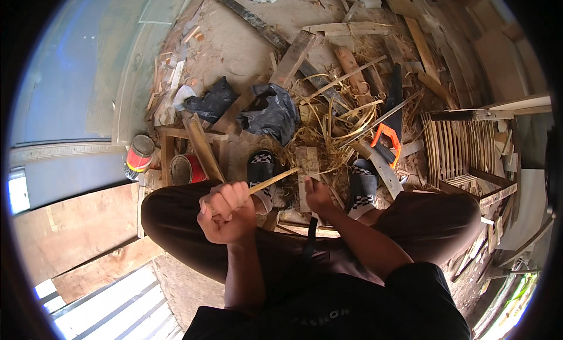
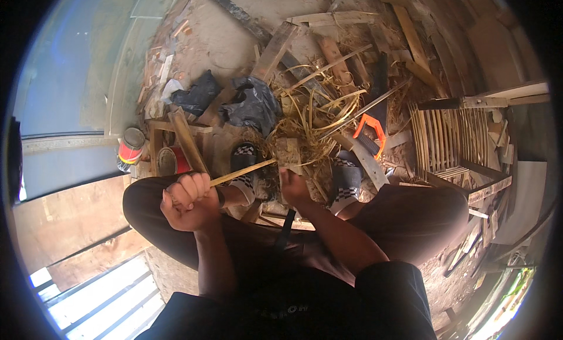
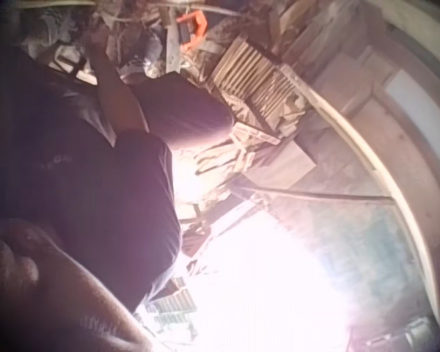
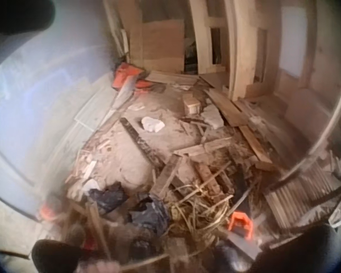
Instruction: The person sits on the floor and uses a knife to shave thin strips from a bamboo stick, repeatedly peeling the surface to create fine shavings.
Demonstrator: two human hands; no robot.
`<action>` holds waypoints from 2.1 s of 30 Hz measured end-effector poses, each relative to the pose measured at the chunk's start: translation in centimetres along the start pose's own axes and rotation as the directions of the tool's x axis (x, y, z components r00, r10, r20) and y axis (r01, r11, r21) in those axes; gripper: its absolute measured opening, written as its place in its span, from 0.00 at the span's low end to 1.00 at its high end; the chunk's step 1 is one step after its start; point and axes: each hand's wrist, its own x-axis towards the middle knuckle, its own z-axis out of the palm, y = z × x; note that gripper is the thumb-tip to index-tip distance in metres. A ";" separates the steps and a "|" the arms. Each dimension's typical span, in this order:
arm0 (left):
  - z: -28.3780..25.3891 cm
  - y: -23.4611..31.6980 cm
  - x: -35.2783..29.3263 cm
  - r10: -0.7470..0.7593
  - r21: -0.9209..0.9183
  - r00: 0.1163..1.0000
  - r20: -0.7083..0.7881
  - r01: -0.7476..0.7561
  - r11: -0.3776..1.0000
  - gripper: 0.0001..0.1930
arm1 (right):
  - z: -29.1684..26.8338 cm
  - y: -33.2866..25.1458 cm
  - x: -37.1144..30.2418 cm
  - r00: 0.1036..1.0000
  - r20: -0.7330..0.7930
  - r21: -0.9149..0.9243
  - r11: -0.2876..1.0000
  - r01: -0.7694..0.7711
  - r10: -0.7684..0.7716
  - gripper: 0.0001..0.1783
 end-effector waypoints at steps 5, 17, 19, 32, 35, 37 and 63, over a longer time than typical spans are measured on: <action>0.7 -0.7 -0.5 0.098 0.042 0.990 -0.100 -0.094 0.995 0.26 | -0.4 -5.9 -3.2 0.936 0.044 0.056 0.936 0.347 -0.350 0.20; -0.4 0.0 -0.6 0.149 0.048 0.973 -0.174 -0.142 0.989 0.27 | 0.0 -7.6 -4.9 0.962 0.037 -0.106 0.957 0.272 -0.269 0.18; 0.4 -0.3 -1.1 0.149 0.074 0.980 -0.134 -0.140 0.987 0.27 | -0.5 -8.8 -5.6 0.952 0.068 -0.092 0.948 0.304 -0.299 0.19; 1.3 -1.0 -1.3 0.148 0.080 0.978 -0.144 -0.138 0.987 0.28 | -0.4 -7.7 -5.5 0.963 0.039 -0.080 0.960 0.268 -0.266 0.24; 1.2 -1.1 -1.0 0.147 0.096 0.978 -0.147 -0.134 0.986 0.28 | 0.3 -3.6 -2.6 0.985 -0.017 -0.087 0.982 0.168 -0.170 0.25; 1.0 -0.9 -1.2 0.157 0.108 0.977 -0.146 -0.142 0.984 0.28 | 0.5 -4.0 -2.5 0.986 -0.057 -0.150 0.978 0.144 -0.154 0.24; 1.1 -1.0 -0.5 0.146 0.070 0.974 -0.171 -0.136 0.988 0.28 | 0.2 -2.1 -1.3 0.995 -0.066 -0.167 0.984 0.064 -0.076 0.29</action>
